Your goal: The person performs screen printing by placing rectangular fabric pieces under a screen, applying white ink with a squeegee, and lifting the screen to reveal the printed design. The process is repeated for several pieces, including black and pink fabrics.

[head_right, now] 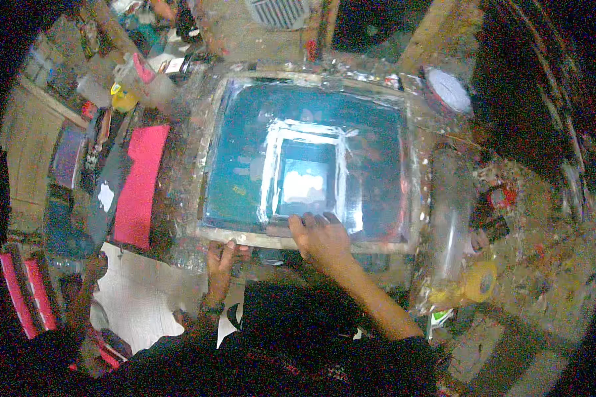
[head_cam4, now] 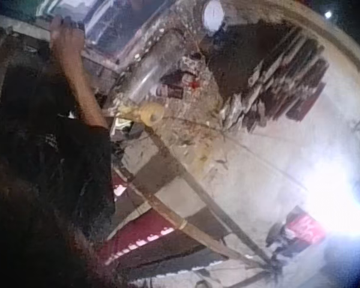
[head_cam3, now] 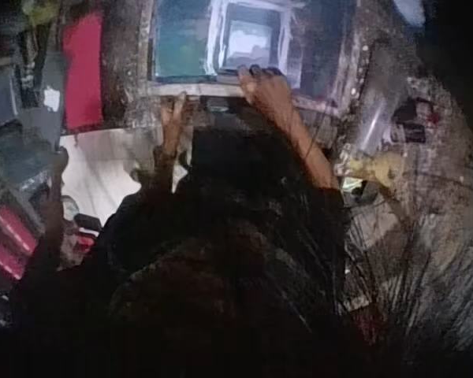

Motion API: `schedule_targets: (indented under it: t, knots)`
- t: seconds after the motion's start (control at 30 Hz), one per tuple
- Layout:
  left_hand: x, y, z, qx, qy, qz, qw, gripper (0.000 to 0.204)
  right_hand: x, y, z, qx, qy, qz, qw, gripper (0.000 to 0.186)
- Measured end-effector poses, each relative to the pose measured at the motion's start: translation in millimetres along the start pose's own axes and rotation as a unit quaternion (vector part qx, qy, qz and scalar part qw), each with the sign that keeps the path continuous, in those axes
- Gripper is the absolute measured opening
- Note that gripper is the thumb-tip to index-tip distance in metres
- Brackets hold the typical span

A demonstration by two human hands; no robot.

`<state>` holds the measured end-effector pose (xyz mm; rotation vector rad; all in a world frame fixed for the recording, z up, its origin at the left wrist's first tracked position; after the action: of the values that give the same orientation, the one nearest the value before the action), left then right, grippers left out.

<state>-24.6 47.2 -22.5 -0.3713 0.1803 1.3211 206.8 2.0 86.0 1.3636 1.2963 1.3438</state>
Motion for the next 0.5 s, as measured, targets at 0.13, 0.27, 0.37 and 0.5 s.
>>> schedule_targets:
  t: [0.13,0.27,0.37,0.5]
  knots:
    - [5.4,0.5,-0.5,-0.032,-0.094,-0.015,0.995,0.03,2.4,35.1,0.1,-0.028,-0.034,0.104,0.994,0.035]
    - [-10.6,-11.7,67.2,-0.011,-0.18,0.011,0.983,0.025,-0.9,97.9,-6.8,-0.083,-0.085,0.284,0.951,0.048]
    - [-3.8,-37.3,145.7,-0.035,-0.305,-0.004,0.952,0.029,35.6,172.1,-4.2,-0.119,-0.07,0.335,0.932,0.055]
    - [80.9,-105.6,182.4,0.198,-0.423,0.059,0.882,0.051,104.1,255.0,23.2,-0.122,-0.05,0.369,0.92,0.057]
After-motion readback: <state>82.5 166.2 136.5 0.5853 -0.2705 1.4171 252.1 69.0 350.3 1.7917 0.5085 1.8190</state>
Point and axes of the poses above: each hand's wrist, its own x-axis towards the middle knuckle, its own y-axis out of the back of the hand, z = x × y, the point moved 8 cm from there along x, towards the middle knuckle, and after that the axes turned 2 degrees about z, right-handed, at the moved point
